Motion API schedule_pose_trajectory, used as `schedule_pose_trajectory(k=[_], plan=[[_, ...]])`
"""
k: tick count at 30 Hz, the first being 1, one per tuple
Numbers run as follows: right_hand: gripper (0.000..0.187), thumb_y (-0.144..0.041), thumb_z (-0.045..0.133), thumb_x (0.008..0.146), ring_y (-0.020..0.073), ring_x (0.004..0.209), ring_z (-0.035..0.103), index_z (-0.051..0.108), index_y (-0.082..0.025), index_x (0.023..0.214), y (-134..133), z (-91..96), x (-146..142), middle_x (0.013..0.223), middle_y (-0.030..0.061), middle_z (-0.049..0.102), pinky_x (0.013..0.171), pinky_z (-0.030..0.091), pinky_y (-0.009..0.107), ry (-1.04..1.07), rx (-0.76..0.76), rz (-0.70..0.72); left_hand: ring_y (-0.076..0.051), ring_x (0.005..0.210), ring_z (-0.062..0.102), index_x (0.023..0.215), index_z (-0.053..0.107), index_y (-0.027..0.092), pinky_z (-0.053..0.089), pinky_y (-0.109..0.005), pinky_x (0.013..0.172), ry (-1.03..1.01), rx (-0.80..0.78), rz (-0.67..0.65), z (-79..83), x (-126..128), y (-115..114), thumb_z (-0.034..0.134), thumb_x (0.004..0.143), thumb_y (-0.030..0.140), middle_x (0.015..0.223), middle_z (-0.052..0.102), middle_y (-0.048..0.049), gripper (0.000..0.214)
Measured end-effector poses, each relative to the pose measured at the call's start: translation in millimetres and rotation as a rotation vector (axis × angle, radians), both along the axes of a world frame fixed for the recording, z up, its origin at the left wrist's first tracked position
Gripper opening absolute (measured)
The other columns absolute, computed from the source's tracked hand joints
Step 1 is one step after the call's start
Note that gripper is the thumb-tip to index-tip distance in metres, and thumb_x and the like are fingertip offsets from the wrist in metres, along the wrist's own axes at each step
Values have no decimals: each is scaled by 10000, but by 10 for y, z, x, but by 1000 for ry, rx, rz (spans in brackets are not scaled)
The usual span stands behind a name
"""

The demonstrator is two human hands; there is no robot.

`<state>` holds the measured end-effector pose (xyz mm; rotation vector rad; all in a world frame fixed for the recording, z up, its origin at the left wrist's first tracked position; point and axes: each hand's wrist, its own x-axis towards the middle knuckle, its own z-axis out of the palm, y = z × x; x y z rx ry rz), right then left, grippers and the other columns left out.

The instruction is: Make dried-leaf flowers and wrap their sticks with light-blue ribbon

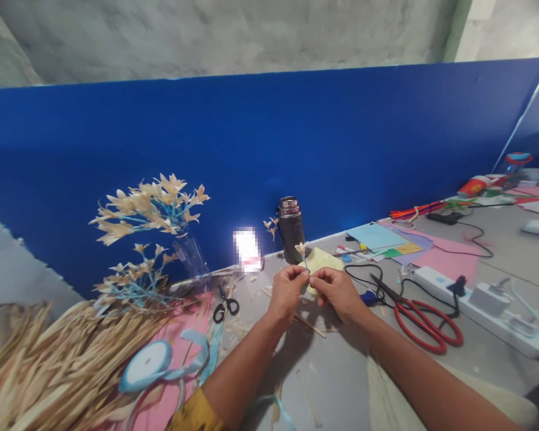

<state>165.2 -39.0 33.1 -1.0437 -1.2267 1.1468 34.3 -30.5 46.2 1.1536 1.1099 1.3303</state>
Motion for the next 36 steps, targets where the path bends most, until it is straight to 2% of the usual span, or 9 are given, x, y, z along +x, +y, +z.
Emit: schedule_pose_trajectory(k=[6, 10, 19, 23, 26, 30, 36], plan=[[376, -514, 791, 645, 81, 417, 461, 636, -171, 636, 22, -42, -1, 522, -55, 520, 409, 389, 212, 135, -44, 120, -99, 590, 526, 731, 645, 158, 417, -251, 608, -55, -93, -122, 39, -45, 16, 822, 630, 346, 659, 597, 14, 277], [434, -547, 827, 599, 69, 446, 414, 606, -175, 631, 33, -54, -2, 538, -66, 476, 407, 398, 202, 215, -71, 147, -92, 575, 534, 760, 659, 143, 432, -252, 603, -99, -132, -206, 71, -95, 35, 864, 595, 377, 659, 612, 1, 352], [325, -439, 818, 648, 63, 436, 385, 666, -156, 701, 66, -109, 18, 538, -68, 484, 380, 371, 186, 227, -71, 119, -99, 601, 545, 791, 706, 126, 384, -228, 549, -19, -147, -234, 163, -152, 32, 807, 565, 231, 721, 638, -27, 270], [296, -419, 797, 659, 57, 425, 379, 652, -160, 665, 58, -83, 25, 521, -74, 461, 382, 359, 182, 224, -74, 131, -96, 605, 488, 764, 708, 144, 393, -222, 547, 4, -150, -254, 195, -168, 28, 736, 655, 338, 691, 581, -8, 224], [299, -416, 804, 649, 58, 413, 383, 640, -166, 638, 49, -72, 25, 504, -75, 454, 375, 348, 183, 216, -75, 143, -92, 580, 459, 720, 693, 153, 369, -219, 530, 15, -126, -240, 161, -160, 38, 759, 666, 438, 646, 540, 9, 298], [325, -437, 824, 638, 61, 424, 391, 645, -166, 638, 54, -95, 25, 514, -71, 465, 379, 367, 187, 214, -74, 145, -94, 577, 489, 723, 707, 140, 357, -232, 544, 53, -72, -171, 82, -151, 79, 853, 554, 379, 659, 609, -14, 327], [391, -460, 859, 603, 69, 440, 453, 616, -175, 713, 70, -131, 24, 566, -52, 557, 393, 404, 192, 245, -93, 96, -91, 569, 475, 720, 705, 138, 334, -236, 541, 109, -25, -118, 50, -128, 82, 811, 584, 350, 660, 617, -7, 273]])
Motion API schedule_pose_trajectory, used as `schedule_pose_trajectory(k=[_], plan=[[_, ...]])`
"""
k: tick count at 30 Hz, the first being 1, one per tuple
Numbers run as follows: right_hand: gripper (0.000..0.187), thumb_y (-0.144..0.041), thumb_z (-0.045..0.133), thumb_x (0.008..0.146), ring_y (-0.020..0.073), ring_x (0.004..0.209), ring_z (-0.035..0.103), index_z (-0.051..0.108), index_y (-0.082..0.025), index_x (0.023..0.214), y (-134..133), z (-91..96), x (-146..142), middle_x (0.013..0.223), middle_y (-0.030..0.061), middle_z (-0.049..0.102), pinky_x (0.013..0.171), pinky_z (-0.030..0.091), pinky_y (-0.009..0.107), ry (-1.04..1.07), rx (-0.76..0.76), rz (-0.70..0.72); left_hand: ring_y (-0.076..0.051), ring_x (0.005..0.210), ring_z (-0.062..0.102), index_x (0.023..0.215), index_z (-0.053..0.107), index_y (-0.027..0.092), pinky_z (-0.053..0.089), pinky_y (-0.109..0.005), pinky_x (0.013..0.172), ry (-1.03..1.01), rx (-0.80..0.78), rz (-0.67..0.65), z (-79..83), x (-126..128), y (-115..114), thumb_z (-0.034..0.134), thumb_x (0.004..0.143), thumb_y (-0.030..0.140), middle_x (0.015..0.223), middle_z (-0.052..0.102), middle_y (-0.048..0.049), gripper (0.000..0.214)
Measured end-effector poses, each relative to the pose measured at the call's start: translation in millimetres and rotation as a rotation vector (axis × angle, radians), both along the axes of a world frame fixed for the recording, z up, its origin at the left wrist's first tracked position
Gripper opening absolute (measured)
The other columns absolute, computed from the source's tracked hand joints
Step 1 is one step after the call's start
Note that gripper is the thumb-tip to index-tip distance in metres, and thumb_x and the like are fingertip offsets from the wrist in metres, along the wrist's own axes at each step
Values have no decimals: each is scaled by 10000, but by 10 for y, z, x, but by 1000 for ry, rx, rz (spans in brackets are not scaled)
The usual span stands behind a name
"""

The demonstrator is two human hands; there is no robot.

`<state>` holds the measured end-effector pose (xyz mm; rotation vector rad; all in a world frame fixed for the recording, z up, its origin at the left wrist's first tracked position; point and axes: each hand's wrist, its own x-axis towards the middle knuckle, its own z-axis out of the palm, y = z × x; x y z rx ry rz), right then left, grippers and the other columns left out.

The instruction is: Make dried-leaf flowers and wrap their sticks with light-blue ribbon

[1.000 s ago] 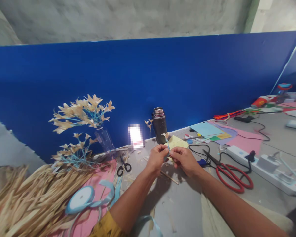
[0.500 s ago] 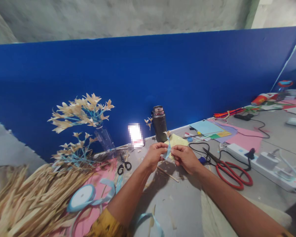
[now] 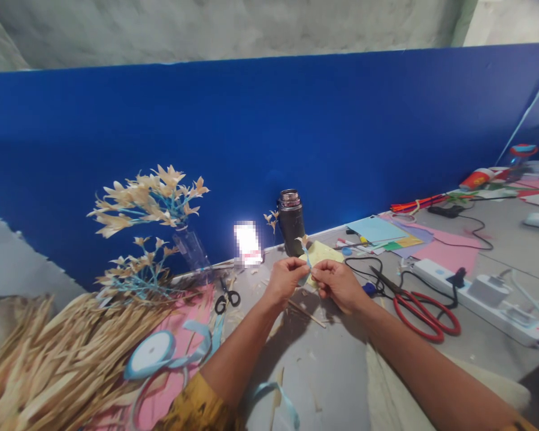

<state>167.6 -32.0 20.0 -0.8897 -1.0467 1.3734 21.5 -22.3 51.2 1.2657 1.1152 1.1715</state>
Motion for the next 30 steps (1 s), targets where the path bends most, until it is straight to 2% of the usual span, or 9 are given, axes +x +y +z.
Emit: schedule_pose_trajectory(k=[6, 9, 12, 16, 18, 21, 27, 30], plan=[[474, -499, 875, 540, 87, 441, 483, 550, -199, 709, -53, 62, -48, 549, -53, 565, 410, 433, 217, 26, -20, 19, -100, 569, 505, 709, 595, 183, 368, -231, 551, -127, -60, -53, -32, 86, -52, 721, 631, 308, 648, 560, 30, 193], [447, -462, 876, 534, 95, 446, 497, 565, -199, 719, -67, 104, -27, 548, -55, 569, 415, 442, 222, 1, -18, 24, -97, 567, 504, 688, 559, 186, 381, -231, 565, -106, -45, -61, -57, 114, -51, 681, 658, 300, 642, 537, 33, 170], [394, -414, 873, 558, 80, 454, 461, 627, -190, 769, -48, 149, 52, 555, -68, 547, 390, 377, 185, -28, -8, -1, -108, 609, 540, 707, 562, 184, 408, -236, 590, -49, -18, -42, -58, 126, -57, 672, 687, 303, 672, 567, 16, 163], [376, -493, 835, 631, 62, 483, 396, 682, -172, 753, -3, 197, 176, 605, -47, 538, 385, 289, 163, -23, 2, -2, -105, 571, 563, 725, 532, 184, 429, -246, 592, -61, -54, -171, -45, 157, -108, 674, 715, 307, 666, 611, 5, 188], [394, -509, 847, 624, 61, 497, 385, 691, -156, 704, 13, 206, 215, 599, -41, 518, 393, 273, 168, -10, 9, 5, -95, 536, 558, 718, 520, 182, 433, -244, 579, -70, -64, -218, -51, 182, -139, 682, 714, 306, 647, 611, 11, 204], [418, -509, 886, 573, 56, 495, 352, 710, -144, 673, 28, 202, 237, 558, -52, 471, 399, 240, 175, 26, 16, -31, -93, 508, 557, 726, 509, 187, 429, -235, 542, -66, -54, -219, -72, 218, -174, 684, 709, 296, 643, 621, 14, 207], [431, -497, 920, 506, 70, 523, 418, 720, -152, 668, 52, 168, 229, 674, 13, 637, 419, 280, 202, 110, 17, -99, -122, 501, 598, 722, 490, 202, 403, -223, 467, 67, 11, -185, -68, 256, -213, 612, 731, 221, 658, 649, -2, 123], [428, -490, 923, 509, 80, 534, 448, 720, -157, 685, 67, 141, 218, 711, 27, 662, 421, 301, 205, 138, 15, -119, -116, 476, 571, 703, 488, 206, 395, -223, 454, 173, 78, -141, -68, 265, -218, 555, 741, 171, 623, 631, 7, 85]])
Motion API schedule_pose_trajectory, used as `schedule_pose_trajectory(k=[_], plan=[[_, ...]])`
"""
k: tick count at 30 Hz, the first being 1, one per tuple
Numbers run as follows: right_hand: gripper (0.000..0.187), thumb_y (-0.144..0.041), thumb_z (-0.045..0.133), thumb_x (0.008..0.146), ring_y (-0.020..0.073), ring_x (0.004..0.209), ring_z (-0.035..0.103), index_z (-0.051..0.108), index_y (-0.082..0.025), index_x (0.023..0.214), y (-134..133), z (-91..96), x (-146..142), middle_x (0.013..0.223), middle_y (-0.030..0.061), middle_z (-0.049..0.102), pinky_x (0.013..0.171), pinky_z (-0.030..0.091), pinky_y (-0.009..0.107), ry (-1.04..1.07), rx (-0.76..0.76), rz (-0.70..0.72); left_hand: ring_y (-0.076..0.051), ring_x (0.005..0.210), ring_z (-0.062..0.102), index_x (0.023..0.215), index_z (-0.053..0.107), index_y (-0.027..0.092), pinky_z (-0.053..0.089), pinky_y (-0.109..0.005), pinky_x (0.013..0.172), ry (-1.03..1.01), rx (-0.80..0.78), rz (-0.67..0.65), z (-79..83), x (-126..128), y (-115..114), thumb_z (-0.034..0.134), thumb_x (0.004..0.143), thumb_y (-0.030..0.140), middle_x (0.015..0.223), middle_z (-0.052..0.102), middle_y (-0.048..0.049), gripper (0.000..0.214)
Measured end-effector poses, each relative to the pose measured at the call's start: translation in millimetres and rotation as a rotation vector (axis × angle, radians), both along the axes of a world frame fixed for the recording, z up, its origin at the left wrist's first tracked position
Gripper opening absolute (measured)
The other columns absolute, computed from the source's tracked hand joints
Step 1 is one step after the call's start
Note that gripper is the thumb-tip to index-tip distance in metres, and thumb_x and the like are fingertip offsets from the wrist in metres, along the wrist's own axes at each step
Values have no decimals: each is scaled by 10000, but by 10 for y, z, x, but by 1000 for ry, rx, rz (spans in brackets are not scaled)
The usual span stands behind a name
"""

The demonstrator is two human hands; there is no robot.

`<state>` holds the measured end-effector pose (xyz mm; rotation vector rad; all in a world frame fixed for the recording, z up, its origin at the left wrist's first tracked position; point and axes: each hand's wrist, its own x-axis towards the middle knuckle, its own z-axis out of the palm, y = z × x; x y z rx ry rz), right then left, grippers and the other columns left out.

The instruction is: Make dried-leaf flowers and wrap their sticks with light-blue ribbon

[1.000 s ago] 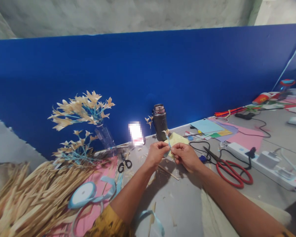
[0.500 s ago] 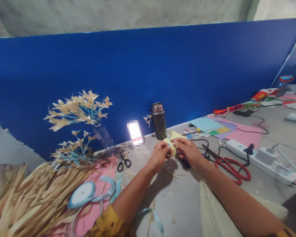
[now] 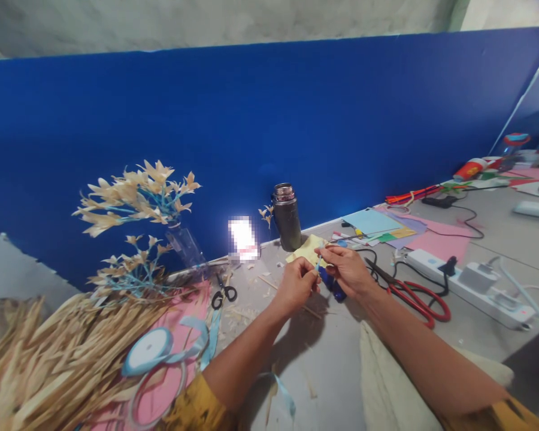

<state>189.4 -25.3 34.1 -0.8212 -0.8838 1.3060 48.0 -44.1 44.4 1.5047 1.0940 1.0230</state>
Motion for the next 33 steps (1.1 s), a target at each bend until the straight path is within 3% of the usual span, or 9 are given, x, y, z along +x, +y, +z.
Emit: schedule_pose_trajectory(k=[6, 11, 17, 27, 33], plan=[[423, -499, 904, 539, 58, 493, 360, 720, -155, 704, 13, -9, -16, 644, -3, 587, 396, 275, 191, 32, -15, 57, -111, 478, 533, 670, 514, 199, 391, -226, 507, 85, 91, 62, -82, 3, 34, 528, 738, 119, 528, 586, 27, 105], [410, -537, 842, 618, 99, 569, 462, 731, -186, 800, -9, 60, 32, 814, 56, 673, 407, 321, 192, 13, -44, 126, -113, 496, 533, 687, 515, 200, 408, -239, 551, 46, 97, 79, -115, -17, 65, 522, 746, 117, 545, 593, 34, 102], [394, -446, 903, 543, 70, 497, 379, 705, -144, 700, -30, 54, 16, 563, -41, 506, 413, 263, 188, -127, -17, 67, -121, 531, 540, 695, 535, 196, 398, -250, 588, 95, 153, 127, -142, -43, 78, 536, 765, 132, 566, 591, 32, 95], [338, -432, 868, 577, 73, 483, 353, 681, -159, 645, -10, 10, 11, 547, -53, 504, 448, 247, 229, -247, 71, -98, -143, 603, 566, 710, 536, 198, 418, -271, 644, 107, 195, 178, -127, 32, -33, 532, 802, 161, 629, 589, 22, 100], [353, -470, 831, 624, 88, 503, 387, 718, -157, 741, -34, 41, 15, 596, -29, 550, 449, 275, 231, -266, 119, -55, -152, 635, 554, 703, 539, 201, 412, -276, 667, 94, 260, 193, -120, 29, -45, 521, 803, 158, 644, 592, 13, 109]])
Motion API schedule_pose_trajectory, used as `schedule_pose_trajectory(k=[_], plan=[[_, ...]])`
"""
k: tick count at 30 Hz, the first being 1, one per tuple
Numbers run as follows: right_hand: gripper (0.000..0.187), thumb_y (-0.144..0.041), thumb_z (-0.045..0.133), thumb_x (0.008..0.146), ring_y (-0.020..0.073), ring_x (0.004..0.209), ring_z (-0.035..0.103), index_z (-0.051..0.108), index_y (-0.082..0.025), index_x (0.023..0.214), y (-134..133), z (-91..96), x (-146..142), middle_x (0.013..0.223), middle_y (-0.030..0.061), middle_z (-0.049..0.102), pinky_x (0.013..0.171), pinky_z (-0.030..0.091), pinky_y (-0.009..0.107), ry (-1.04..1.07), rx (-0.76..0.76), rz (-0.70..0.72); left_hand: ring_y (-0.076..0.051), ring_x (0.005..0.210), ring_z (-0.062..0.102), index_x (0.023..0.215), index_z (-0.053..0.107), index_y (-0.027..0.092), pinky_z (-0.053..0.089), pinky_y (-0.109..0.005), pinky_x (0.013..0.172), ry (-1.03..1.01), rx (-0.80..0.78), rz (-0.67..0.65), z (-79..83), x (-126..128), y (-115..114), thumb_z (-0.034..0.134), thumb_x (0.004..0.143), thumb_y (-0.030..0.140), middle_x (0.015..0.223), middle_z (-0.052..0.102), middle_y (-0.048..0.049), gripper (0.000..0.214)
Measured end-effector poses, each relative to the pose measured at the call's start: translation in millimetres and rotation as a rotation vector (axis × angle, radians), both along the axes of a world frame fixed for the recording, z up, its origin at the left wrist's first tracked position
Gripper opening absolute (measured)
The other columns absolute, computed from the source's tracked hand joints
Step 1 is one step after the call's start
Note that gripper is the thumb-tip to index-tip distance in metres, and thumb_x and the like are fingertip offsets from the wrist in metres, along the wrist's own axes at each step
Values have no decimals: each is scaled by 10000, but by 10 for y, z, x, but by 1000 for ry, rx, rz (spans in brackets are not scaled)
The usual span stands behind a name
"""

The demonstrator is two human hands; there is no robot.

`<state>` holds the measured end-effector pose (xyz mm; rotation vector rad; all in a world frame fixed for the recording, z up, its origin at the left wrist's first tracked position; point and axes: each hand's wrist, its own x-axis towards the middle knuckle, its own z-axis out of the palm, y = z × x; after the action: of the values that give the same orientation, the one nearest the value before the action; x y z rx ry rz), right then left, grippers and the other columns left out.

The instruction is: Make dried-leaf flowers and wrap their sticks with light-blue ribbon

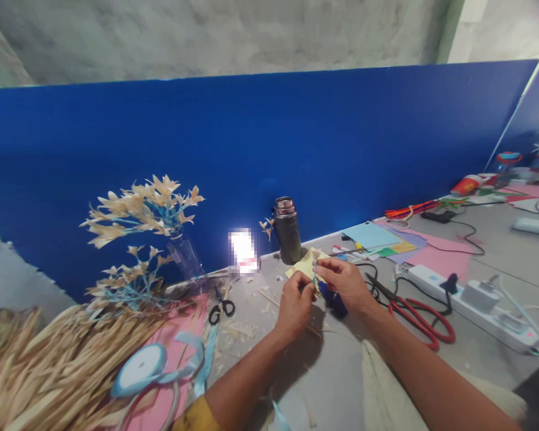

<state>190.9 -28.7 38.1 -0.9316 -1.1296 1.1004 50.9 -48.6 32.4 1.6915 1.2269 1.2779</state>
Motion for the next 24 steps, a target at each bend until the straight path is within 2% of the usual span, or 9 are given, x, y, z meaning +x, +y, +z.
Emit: schedule_pose_trajectory(k=[5, 14, 18, 24], plan=[[399, -554, 756, 725, 88, 473, 349, 700, -161, 770, -2, 15, 9, 526, -52, 468, 430, 236, 231, -5, 24, 3, -143, 601, 528, 697, 521, 202, 406, -266, 632, -47, -20, -51, -14, 1, 2, 519, 788, 151, 648, 564, 21, 104], [415, -531, 852, 609, 93, 512, 368, 695, -165, 725, -40, 94, 3, 586, -37, 535, 461, 269, 240, -21, 67, -39, -158, 662, 505, 721, 490, 213, 393, -275, 654, -37, 20, -33, -54, -4, 5, 493, 816, 175, 677, 529, 17, 103], [437, -557, 851, 598, 107, 531, 410, 690, -170, 721, -49, 99, -19, 617, -19, 566, 469, 299, 244, -14, 65, -35, -158, 674, 476, 724, 482, 215, 373, -273, 659, -42, 47, -13, -65, -3, -8, 482, 820, 164, 676, 506, 24, 108], [454, -589, 840, 596, 109, 504, 401, 675, -183, 715, -41, 75, -48, 580, -29, 541, 452, 286, 247, 11, 47, -5, -162, 681, 453, 723, 479, 215, 357, -275, 658, -58, 68, 10, -82, 5, -16, 480, 831, 165, 677, 488, 24, 119]])
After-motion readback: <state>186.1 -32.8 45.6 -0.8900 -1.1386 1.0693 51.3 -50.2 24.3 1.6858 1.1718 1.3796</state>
